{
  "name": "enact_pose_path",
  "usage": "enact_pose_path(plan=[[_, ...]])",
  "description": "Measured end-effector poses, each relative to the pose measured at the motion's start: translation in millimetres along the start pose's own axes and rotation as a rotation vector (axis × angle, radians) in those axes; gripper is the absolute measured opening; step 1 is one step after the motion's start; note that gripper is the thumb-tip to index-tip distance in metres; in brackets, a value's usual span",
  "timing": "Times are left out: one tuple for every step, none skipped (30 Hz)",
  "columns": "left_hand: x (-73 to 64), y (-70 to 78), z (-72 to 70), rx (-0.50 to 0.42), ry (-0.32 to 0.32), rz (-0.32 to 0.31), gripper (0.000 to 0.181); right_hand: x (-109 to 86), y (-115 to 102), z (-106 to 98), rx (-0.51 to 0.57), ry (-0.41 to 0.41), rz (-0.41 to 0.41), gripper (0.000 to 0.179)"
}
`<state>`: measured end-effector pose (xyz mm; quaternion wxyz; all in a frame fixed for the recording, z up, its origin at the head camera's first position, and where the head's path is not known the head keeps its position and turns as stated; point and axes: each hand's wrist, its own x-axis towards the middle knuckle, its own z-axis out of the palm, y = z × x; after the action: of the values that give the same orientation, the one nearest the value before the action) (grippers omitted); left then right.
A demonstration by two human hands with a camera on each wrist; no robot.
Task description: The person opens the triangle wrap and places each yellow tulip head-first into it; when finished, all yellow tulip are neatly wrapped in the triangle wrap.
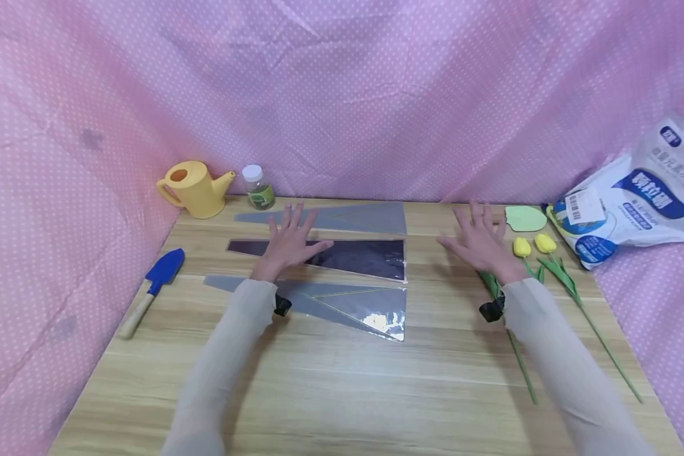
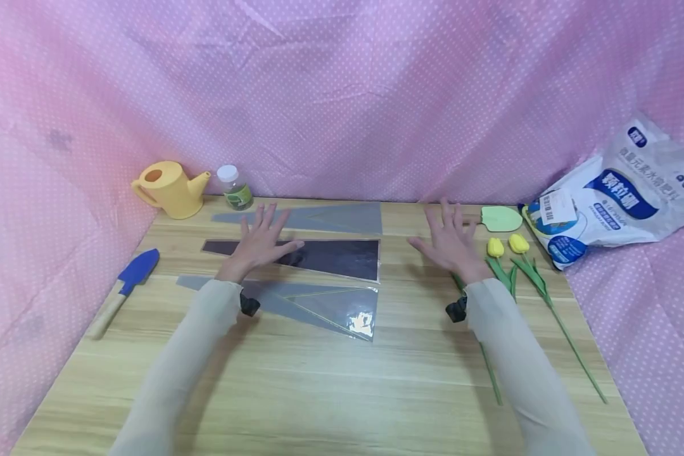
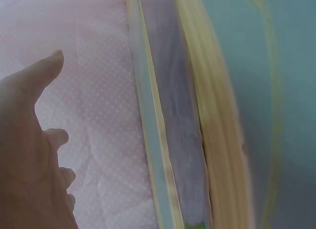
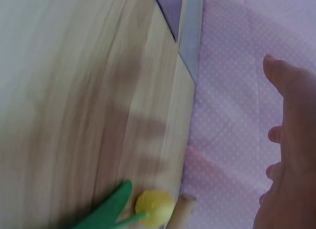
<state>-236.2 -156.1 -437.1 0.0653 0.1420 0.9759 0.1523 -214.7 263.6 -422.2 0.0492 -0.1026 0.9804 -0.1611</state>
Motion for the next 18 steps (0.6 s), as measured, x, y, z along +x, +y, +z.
enact_pose_path(plan=[[2.2,1.8,0.2,0.000,-0.005,0.000,0.091,2.8,-2.0,1.3,0.012,-0.008,-0.002,0.090],[4.4,3.6,0.4,0.000,-0.012,0.001,0.090,5.8,-3.8,2.6,0.025,-0.015,-0.005,0.090],[6.8,5.4,0.9,0.003,-0.017,0.000,0.090,8.7,-5.3,4.3,0.036,-0.023,-0.008,0.090],[9.3,7.2,1.5,0.014,-0.026,0.000,0.089,11.5,-6.4,6.0,0.046,-0.029,-0.011,0.089],[12.0,9.0,2.3,0.025,-0.035,-0.001,0.089,14.1,-8.0,7.7,0.051,-0.030,-0.016,0.088],[14.8,10.9,3.2,0.030,-0.043,0.003,0.089,16.7,-9.3,9.6,0.059,-0.034,-0.019,0.088],[17.8,13.0,4.5,0.033,-0.051,0.003,0.089,19.5,-10.1,11.5,0.073,-0.037,-0.021,0.087],[20.7,15.1,5.6,0.036,-0.061,0.007,0.089,22.2,-10.9,13.4,0.083,-0.039,-0.026,0.086],[23.6,17.6,7.2,0.032,-0.066,0.009,0.089,25.0,-11.4,15.6,0.094,-0.043,-0.026,0.086],[26.8,19.9,9.0,0.033,-0.073,0.014,0.089,27.7,-12.0,17.7,0.105,-0.049,-0.025,0.085],[29.8,22.4,11.0,0.031,-0.080,0.018,0.089,30.4,-12.5,19.8,0.115,-0.057,-0.023,0.085],[32.5,25.0,13.1,0.032,-0.088,0.022,0.089,33.2,-12.7,22.1,0.126,-0.069,-0.018,0.085],[35.2,27.5,15.2,0.039,-0.096,0.025,0.089,35.7,-13.0,24.3,0.132,-0.083,-0.014,0.086],[37.5,30.1,17.3,0.042,-0.102,0.030,0.089,38.0,-13.4,26.2,0.133,-0.095,-0.011,0.087],[39.8,32.6,19.6,0.048,-0.107,0.036,0.088,40.2,-13.7,28.1,0.135,-0.107,-0.004,0.087],[42.0,35.0,21.5,0.058,-0.115,0.041,0.088,42.1,-14.0,29.6,0.131,-0.116,-0.001,0.087],[43.6,37.3,23.3,0.062,-0.120,0.045,0.088,44.0,-14.4,31.0,0.126,-0.127,0.002,0.088],[45.8,38.9,24.9,0.067,-0.128,0.049,0.088,45.9,-14.8,32.2,0.121,-0.134,0.005,0.087]])
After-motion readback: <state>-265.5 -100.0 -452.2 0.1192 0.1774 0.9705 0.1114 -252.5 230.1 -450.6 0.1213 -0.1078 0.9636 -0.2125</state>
